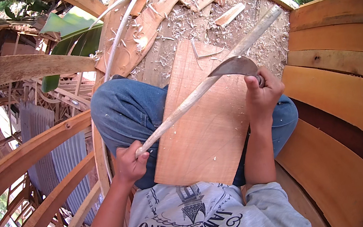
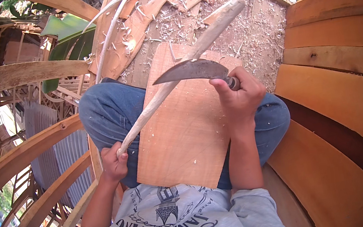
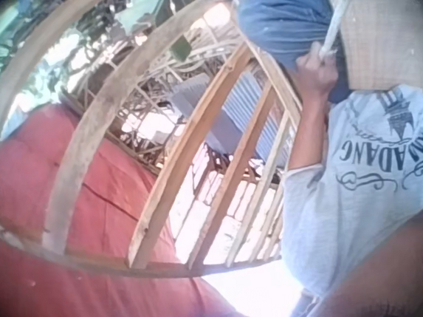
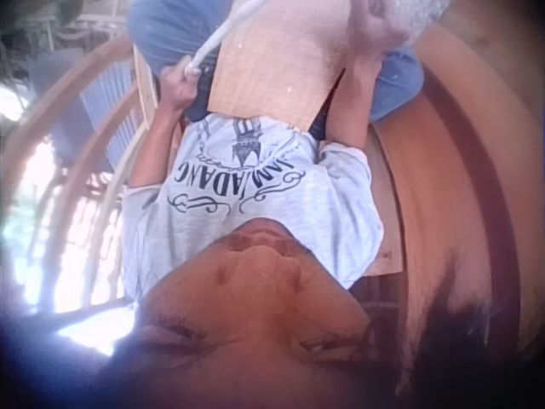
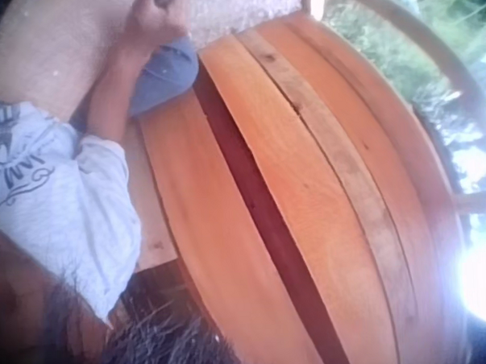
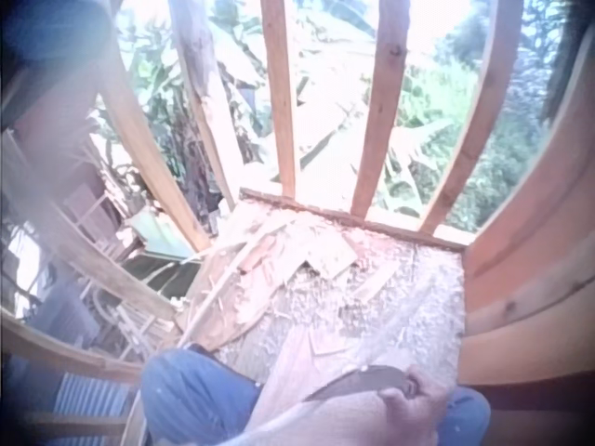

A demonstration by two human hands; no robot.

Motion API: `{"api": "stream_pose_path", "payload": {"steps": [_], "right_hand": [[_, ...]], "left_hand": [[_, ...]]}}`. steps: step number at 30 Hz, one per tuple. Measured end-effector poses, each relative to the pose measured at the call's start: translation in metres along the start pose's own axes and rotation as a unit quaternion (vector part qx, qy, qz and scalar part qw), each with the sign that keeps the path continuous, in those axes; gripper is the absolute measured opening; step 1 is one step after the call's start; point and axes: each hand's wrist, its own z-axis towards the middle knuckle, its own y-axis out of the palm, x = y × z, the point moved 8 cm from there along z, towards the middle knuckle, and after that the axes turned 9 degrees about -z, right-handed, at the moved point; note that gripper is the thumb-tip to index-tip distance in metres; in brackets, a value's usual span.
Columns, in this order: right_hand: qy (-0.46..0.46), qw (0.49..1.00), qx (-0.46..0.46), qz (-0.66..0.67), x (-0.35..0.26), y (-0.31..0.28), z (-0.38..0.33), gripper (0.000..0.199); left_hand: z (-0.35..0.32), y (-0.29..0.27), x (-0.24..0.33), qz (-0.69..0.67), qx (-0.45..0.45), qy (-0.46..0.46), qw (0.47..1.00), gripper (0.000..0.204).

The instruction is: The person is sitting cross-legged and using a curved knife to shave and shape a long, thin wooden stick. They hold the stick against a flat wooden board placed on their lap and repeatedly scrape the surface to remove bark and smooth the wood.

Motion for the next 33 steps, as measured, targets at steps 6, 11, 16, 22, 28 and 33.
{"api": "stream_pose_path", "payload": {"steps": [6, 11, 16, 22, 28, 33], "right_hand": [[0.178, 0.974, 0.118, 0.074, 0.082, -0.054, 0.025, 0.062], [-0.023, 0.999, -0.036, 0.003, -0.007, 0.001, -0.014, 0.061], [-0.079, 0.991, -0.054, -0.093, -0.030, 0.018, -0.006, 0.057], [-0.032, 0.998, -0.036, -0.050, -0.008, 0.007, -0.009, 0.057], [-0.006, 0.996, -0.076, -0.040, -0.004, 0.012, 0.001, 0.051], [-0.143, 0.988, -0.058, 0.000, -0.036, 0.018, -0.011, 0.046]], "left_hand": [[0.001, 0.000, -0.002, 0.000, -0.007, -0.008, 1.000, 0.035], [0.002, 0.000, -0.010, -0.058, -0.033, -0.057, 0.996, 0.036], [0.003, -0.002, -0.011, -0.068, -0.039, -0.081, 0.994, 0.035], [0.004, 0.001, -0.009, -0.068, -0.033, -0.066, 0.995, 0.034], [0.005, 0.002, -0.003, -0.041, -0.029, -0.058, 0.997, 0.033], [0.003, 0.002, -0.007, -0.022, -0.014, -0.038, 0.999, 0.034]]}}
